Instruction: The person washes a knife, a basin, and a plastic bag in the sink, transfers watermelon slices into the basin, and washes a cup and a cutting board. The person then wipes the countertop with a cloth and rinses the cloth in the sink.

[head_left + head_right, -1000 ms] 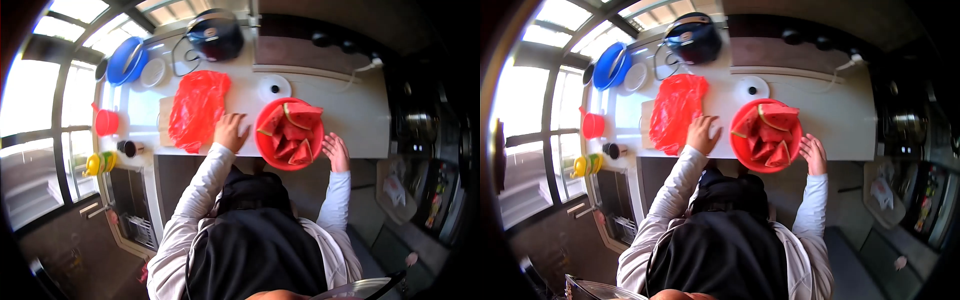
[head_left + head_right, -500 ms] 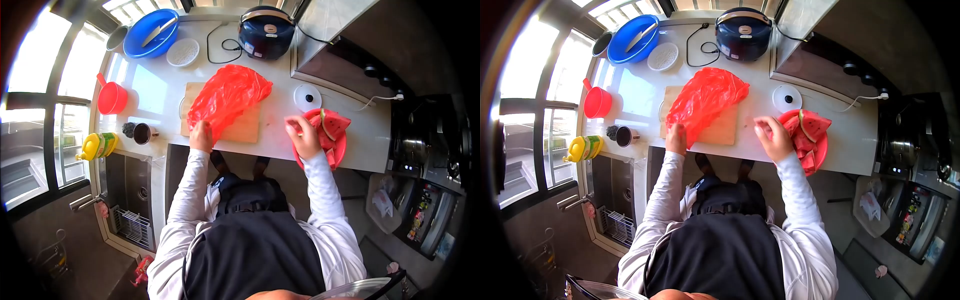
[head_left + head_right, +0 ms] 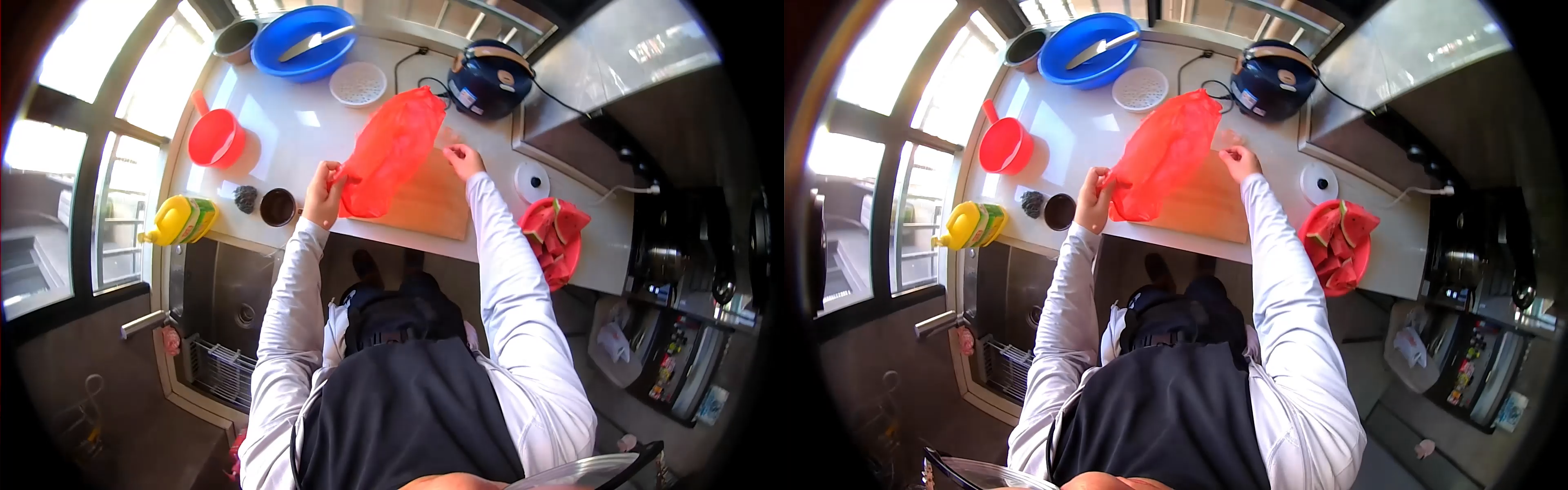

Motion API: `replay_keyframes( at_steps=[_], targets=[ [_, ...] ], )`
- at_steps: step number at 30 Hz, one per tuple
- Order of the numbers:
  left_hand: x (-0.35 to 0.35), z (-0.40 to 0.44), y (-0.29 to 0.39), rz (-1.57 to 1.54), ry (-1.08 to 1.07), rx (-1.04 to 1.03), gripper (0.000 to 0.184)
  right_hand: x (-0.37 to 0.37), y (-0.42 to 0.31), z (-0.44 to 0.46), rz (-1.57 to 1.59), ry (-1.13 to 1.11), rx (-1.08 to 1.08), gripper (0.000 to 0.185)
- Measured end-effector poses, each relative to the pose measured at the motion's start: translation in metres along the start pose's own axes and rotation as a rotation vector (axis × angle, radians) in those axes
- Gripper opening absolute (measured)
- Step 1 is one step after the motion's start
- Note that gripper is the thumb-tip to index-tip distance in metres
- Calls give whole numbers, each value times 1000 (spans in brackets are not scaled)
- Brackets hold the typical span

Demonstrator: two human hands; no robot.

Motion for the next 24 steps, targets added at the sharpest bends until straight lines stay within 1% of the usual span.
replay_keyframes(
  at_steps=[1, 2, 3, 4, 5, 6, 8, 10, 11, 12, 13, 14, 16, 17, 18, 20, 22, 23, 24],
  targets=[
    [4, -8, 9, 37, -27, -5, 12, -10, -15, -12, 51, -22, -61, 73],
    [7, -17, 19, 76, -51, -8, 14, -23, -31, -23, 101, -11, -123, 78],
    [10, -25, 11, 149, -37, -39, 20, -39, -46, -34, 152, 0, -187, 83],
    [10, -33, 24, 206, -11, -100, 24, -54, -59, -44, 203, 10, -249, 88],
    [9, -42, 37, 235, -10, -138, 25, -77, -72, -53, 310, -90, -311, 99],
    [9, -53, 52, 269, -2, -170, 26, -95, -94, -64, 435, -177, -294, 94],
    [16, -80, 87, 232, -21, -171, 28, -141, -146, -93, 677, -392, -287, 84],
    [31, -111, 137, 308, -18, -440, 33, -175, -203, -130, 716, -595, -64, 68],
    [42, -129, 155, 295, 5, -461, 35, -190, -222, -148, 754, -696, 49, 61],
    [49, -147, 173, 280, 20, -485, 37, -204, -220, -160, 789, -786, -47, 45],
    [58, -165, 190, 281, 70, -486, 39, -217, -229, -182, 771, -845, -79, 41],
    [68, -186, 193, 386, 114, -454, 41, -232, -239, -201, 748, -896, -105, 38],
    [92, -226, 189, 451, 334, -424, 39, -274, -246, -233, 837, -1032, -155, 36],
    [105, -245, 180, 514, 478, -383, 32, -299, -237, -241, 769, -1047, -170, 31],
    [117, -267, 168, 611, 588, -277, 19, -329, -216, -242, 791, -1251, -183, 29],
    [146, -305, 135, 716, 803, -131, 28, -398, -203, -266, 957, -1404, -216, 27],
    [180, -340, 84, 539, 1023, -2, 48, -466, -182, -289, 965, -1219, -542, 28],
    [195, -356, 73, 585, 1095, 175, 74, -500, -177, -296, 1000, -1173, -536, 27],
    [211, -365, 68, 697, 1160, 247, 69, -536, -165, -298, 983, -1168, -440, 31]
  ],
)
Point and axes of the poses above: each hand's wrist, its own z-axis towards the middle knuckle, its own x-axis out of the back of the hand, y = z × x, the point moved 6 cm from there along z, towards the middle knuckle, and after that the axes turned 2 degrees about z, right-handed, at the moved point
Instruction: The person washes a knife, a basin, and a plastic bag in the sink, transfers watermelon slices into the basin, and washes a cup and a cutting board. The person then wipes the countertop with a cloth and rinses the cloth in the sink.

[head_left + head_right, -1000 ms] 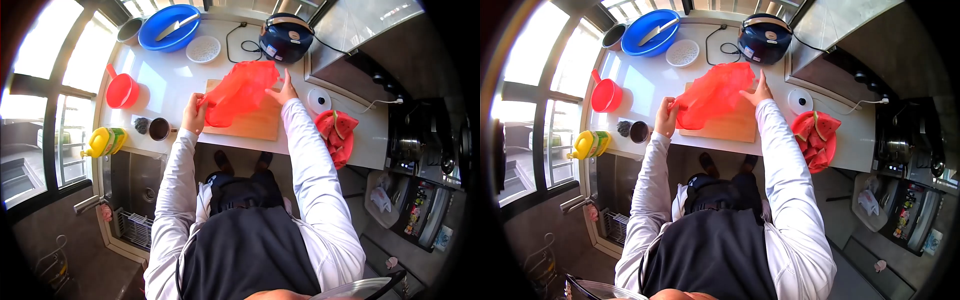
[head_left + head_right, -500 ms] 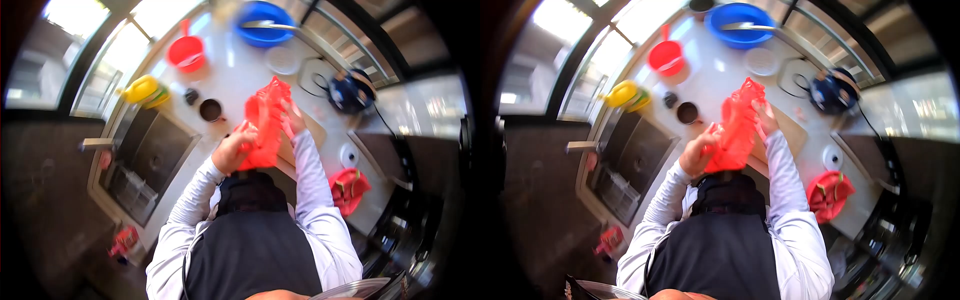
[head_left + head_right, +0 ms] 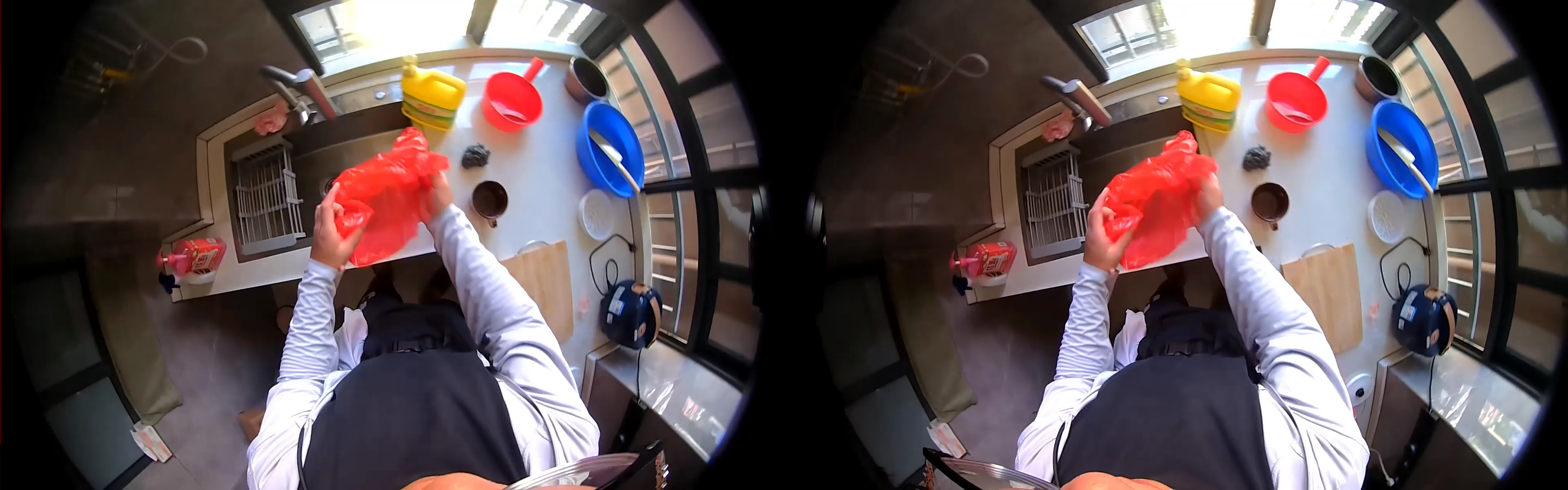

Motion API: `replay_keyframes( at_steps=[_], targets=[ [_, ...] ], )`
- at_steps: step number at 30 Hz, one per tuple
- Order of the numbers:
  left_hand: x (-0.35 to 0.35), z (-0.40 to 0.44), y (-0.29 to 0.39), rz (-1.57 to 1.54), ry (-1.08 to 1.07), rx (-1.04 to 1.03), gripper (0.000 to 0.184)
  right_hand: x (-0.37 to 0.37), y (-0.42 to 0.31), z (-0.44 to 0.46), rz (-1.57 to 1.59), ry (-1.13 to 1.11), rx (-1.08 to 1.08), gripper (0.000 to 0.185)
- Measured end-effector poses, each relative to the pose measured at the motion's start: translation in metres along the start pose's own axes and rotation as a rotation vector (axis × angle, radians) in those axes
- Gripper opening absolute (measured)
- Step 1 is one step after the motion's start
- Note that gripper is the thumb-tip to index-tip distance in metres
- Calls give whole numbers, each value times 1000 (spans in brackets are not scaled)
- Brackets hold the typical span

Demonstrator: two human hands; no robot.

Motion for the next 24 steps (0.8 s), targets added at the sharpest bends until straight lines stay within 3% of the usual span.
replay_keyframes(
  at_steps=[2, 4, 5, 6, 8, 10, 11, 12, 14, 16, 17, 19, 20, 21, 22, 24],
  targets=[
    [2, 13, -60, 360, -45, -113, 49, -9, 24, 44, -854, -23, -79, 46],
    [11, 26, -111, 332, 107, 9, 26, -42, 19, 57, -1677, 4, 270, 61],
    [12, 30, -136, 338, 121, 119, 24, -65, 22, 61, -2081, 25, 460, 69],
    [10, 37, -152, 270, 115, 141, 23, -93, 30, 71, -2066, -55, 458, 85],
    [1, 46, -183, 133, 106, 190, 21, -133, 93, 96, -2186, -295, 218, 89],
    [-26, 47, -206, 71, -15, 121, 23, -165, 171, 108, -2216, -446, 150, 86],
    [-35, 48, -206, 144, -186, 118, 36, -171, 199, 123, -2321, -366, 223, 84],
    [-61, 45, -223, 260, -167, -103, 47, -169, 222, 144, -2422, -280, 298, 82],
    [-80, 32, -252, 53, -324, 176, 50, -154, 241, 177, -2589, -121, 344, 77],
    [-55, 47, -226, -76, -387, 404, 51, -172, 238, 187, -2714, -169, 107, 70],
    [-41, 58, -212, -125, -395, 501, 50, -175, 235, 185, -2698, -190, 86, 65],
    [-59, 62, -244, -36, -163, 158, 41, -167, 233, 174, -2532, -243, 114, 67],
    [-55, 66, -247, -43, -108, 107, 37, -160, 229, 169, -2423, -278, 147, 67],
    [-51, 69, -248, -46, -52, 56, 33, -150, 221, 162, -2263, -330, 340, 70],
    [-30, 81, -235, -103, -59, 132, 28, -135, 206, 150, -2092, -376, 519, 74],
    [-11, 108, -213, -280, -54, 199, 13, -66, 125, 111, -1876, -36, 111, 78]
  ],
)
Point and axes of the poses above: each hand's wrist, its own z-axis towards the middle knuckle, its own x-axis out of the back of the hand, y = z × x, the point moved 6 cm from there along z, towards the middle knuckle, and after that the axes turned 2 degrees about z, right-handed, at the moved point
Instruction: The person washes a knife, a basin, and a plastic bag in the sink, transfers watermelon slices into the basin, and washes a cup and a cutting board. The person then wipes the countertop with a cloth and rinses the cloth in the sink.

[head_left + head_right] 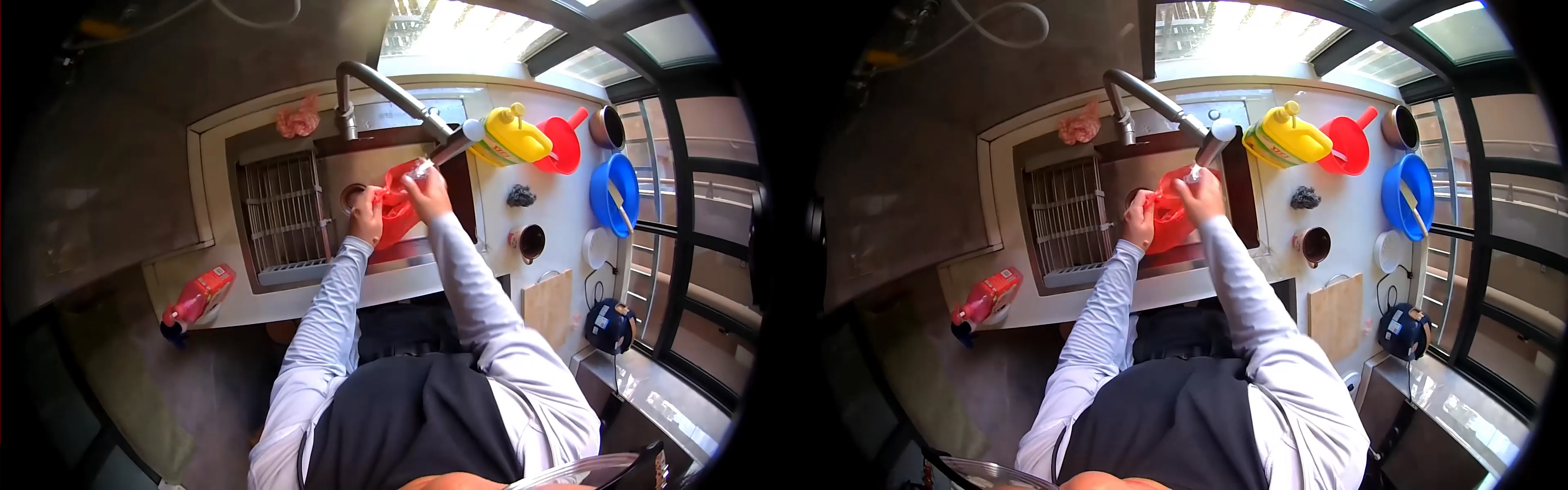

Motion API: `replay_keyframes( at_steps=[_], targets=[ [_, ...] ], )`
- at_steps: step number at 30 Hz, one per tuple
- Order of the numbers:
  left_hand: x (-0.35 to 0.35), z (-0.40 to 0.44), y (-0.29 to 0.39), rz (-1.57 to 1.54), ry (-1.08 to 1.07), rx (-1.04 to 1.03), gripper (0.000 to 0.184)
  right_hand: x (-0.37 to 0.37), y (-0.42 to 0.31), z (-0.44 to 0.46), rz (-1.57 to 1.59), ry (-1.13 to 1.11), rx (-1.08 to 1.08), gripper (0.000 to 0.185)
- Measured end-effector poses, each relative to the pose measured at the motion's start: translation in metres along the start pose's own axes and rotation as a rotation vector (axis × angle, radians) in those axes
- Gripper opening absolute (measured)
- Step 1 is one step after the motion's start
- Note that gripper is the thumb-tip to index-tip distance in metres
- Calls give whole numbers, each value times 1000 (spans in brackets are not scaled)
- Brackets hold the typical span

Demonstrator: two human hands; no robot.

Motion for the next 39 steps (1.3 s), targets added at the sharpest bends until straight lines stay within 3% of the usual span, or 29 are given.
replay_keyframes(
  at_steps=[3, 4, 6, 9, 10, 12, 14, 16, 18, 19, 20, 22, 24, 25, 26, 28, 30, 31, 32, 34, 35, 36, 39],
  targets=[
    [-34, 6, 39, -7, -88, -211, 12, -17, 33, -58, 1020, -257, -588, 73],
    [-54, 0, 46, 26, -225, -236, 17, -23, 34, -69, 1366, -343, -776, 72],
    [-87, -17, 55, 47, -365, -272, 18, -43, 50, -57, 1817, -593, -702, 54],
    [-88, -35, 80, 69, -519, -240, 33, -31, 78, -56, 1671, -550, -787, 40],
    [-82, -42, 88, 81, -518, -350, 43, -29, 91, -61, 1638, -554, -862, 37],
    [-63, -49, 90, 57, -615, -287, 43, -18, 106, -60, 1638, -332, -678, 37],
    [-36, -38, 66, 9, -373, -214, 43, -11, 117, -65, 1759, -201, -748, 37],
    [-29, -27, 27, 145, -98, 103, 57, -16, 123, -71, 1717, -188, -767, 36],
    [-71, -18, -40, -280, -141, 322, 79, -39, 129, -66, 1660, -250, -752, 33],
    [-98, -14, -66, -584, -184, 529, 89, -47, 121, -64, 1695, -251, -746, 29],
    [-113, -6, -79, -736, -133, 645, 79, -56, 123, -62, 1616, -227, -764, 27],
    [-127, 23, -116, -319, -228, 413, 56, -56, 107, -58, 1264, -195, -714, 27],
    [-131, 42, -126, -304, -266, 411, 31, -64, 107, -46, 980, -163, -494, 27],
    [-132, 45, -125, -401, -215, 466, 24, -62, 116, -35, 656, -222, -444, 50],
    [-133, 49, -120, -545, -150, 453, 22, -54, 127, -36, 491, -120, -427, 60],
    [-123, 52, -138, -308, 2, 461, 21, -5, 94, -39, 166, 81, -385, 82],
    [-115, 52, -163, -180, 172, 332, 21, 18, 91, -40, 159, 243, -186, 104],
    [-106, 49, -135, -155, 163, 432, 21, 27, 79, -41, 40, 267, -114, 107],
    [-112, 47, -146, -267, -27, 548, 22, 33, 71, -41, -80, 290, -41, 110],
    [-128, 33, -124, -788, -98, 672, 24, -3, 83, -25, 470, -106, -94, 109],
    [-132, 29, -117, -869, -201, 689, 25, -25, 84, -22, 745, -307, -116, 108],
    [-130, 27, -114, -874, -178, 678, 24, -43, 80, -24, 920, -381, -99, 98],
    [-106, 26, -107, -1007, -71, 648, 23, -75, 91, -22, 881, -347, -149, 69]
  ],
)
Point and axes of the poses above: each hand's wrist, its own z-axis towards the middle knuckle, its own x-axis out of the back of the hand, y = z × x, the point moved 6 cm from there along z, towards the middle knuckle, and after that the axes turned 2 degrees about z, right-handed, at the moved point
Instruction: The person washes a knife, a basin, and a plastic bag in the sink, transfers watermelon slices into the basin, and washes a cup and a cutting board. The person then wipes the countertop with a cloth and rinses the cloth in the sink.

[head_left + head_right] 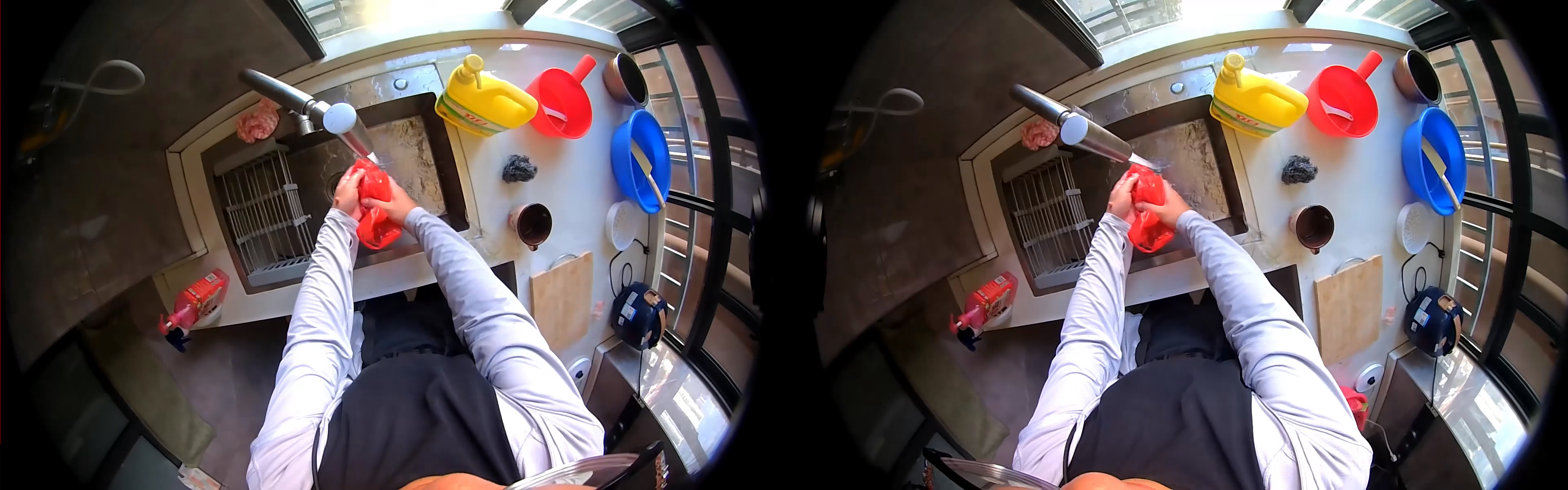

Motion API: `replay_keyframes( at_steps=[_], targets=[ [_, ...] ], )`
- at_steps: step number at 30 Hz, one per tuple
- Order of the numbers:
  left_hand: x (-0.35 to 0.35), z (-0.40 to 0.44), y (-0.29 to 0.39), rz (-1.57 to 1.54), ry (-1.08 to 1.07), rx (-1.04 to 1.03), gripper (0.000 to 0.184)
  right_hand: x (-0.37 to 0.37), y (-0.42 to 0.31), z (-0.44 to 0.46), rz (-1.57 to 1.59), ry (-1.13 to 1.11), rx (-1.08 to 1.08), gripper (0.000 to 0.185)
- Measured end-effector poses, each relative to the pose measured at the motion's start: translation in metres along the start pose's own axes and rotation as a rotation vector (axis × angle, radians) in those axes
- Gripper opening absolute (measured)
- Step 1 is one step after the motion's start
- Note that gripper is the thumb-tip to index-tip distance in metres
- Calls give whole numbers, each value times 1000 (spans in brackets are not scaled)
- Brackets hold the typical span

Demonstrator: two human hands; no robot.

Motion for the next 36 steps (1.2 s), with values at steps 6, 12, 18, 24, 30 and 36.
replay_keyframes(
  at_steps=[6, 12, 18, 24, 30, 36],
  targets=[
    [42, -19, 8, 434, 330, -148, 44, 2, -21, 10, -577, 285, -93, 37],
    [13, -53, 0, 454, 88, -70, 59, -17, -20, 14, -541, 130, 130, 52],
    [75, -29, 7, 571, 91, -88, 34, 11, -31, -14, -358, -48, -11, 88],
    [122, -44, 4, 110, 15, 96, 42, 17, -60, -37, -1114, 141, 111, 51],
    [61, -112, 23, 293, 97, 12, 87, -28, -52, -43, -704, 142, 239, 37],
    [80, -127, 33, 968, 141, -133, 56, -94, -94, -17, -1058, -128, 109, 51]
  ],
)
Point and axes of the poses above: each hand's wrist, its own z-axis towards the middle knuckle, its own x-axis out of the back of the hand, y = z × x, the point moved 6 cm from there along z, towards the middle knuckle, and after that the axes turned 2 degrees about z, right-handed, at the moved point
